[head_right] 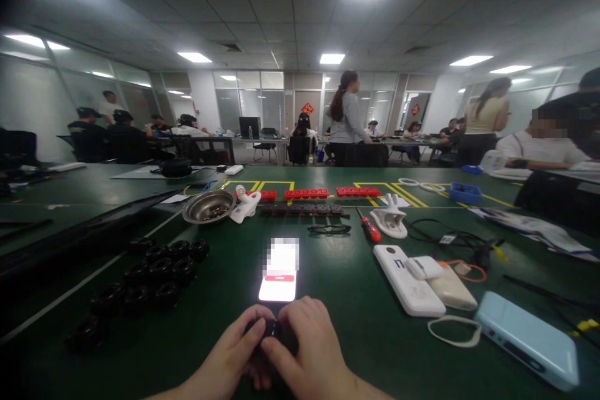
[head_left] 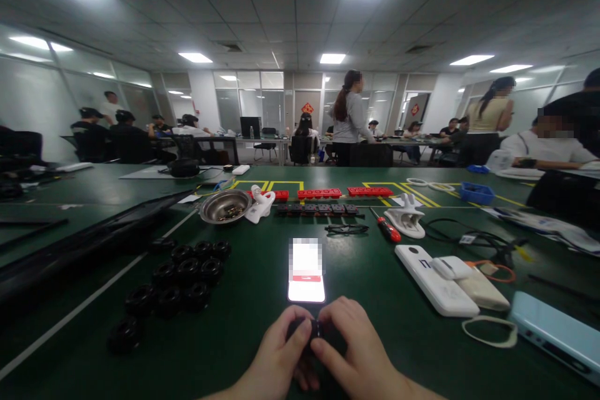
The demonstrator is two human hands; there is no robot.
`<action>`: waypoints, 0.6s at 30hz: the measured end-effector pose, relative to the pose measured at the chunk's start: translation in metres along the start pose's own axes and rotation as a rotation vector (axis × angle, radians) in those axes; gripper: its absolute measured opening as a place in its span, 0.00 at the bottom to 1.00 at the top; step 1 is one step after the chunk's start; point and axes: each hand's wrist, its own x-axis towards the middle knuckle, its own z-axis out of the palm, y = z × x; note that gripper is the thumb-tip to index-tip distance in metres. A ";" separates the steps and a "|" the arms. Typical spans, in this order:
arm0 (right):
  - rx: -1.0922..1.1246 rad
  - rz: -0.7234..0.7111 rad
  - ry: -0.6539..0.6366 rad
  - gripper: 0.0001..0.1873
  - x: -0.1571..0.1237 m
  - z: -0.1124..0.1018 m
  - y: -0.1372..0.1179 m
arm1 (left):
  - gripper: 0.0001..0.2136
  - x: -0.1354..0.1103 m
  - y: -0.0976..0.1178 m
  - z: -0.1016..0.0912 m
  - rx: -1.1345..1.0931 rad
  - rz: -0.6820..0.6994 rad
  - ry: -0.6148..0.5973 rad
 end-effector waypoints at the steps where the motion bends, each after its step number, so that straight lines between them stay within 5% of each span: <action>1: 0.001 -0.016 -0.007 0.13 0.001 -0.001 -0.001 | 0.23 0.001 0.000 -0.001 -0.008 -0.008 -0.002; 8: 0.113 -0.250 -0.038 0.14 0.002 -0.009 -0.006 | 0.23 0.000 0.006 0.001 -0.003 -0.011 0.049; 15: 0.065 0.016 0.055 0.17 -0.002 0.000 -0.001 | 0.22 -0.001 0.003 0.001 -0.021 0.015 0.009; 18: 0.016 -0.011 0.005 0.13 0.000 -0.001 -0.002 | 0.23 -0.001 0.004 0.000 -0.019 -0.007 0.017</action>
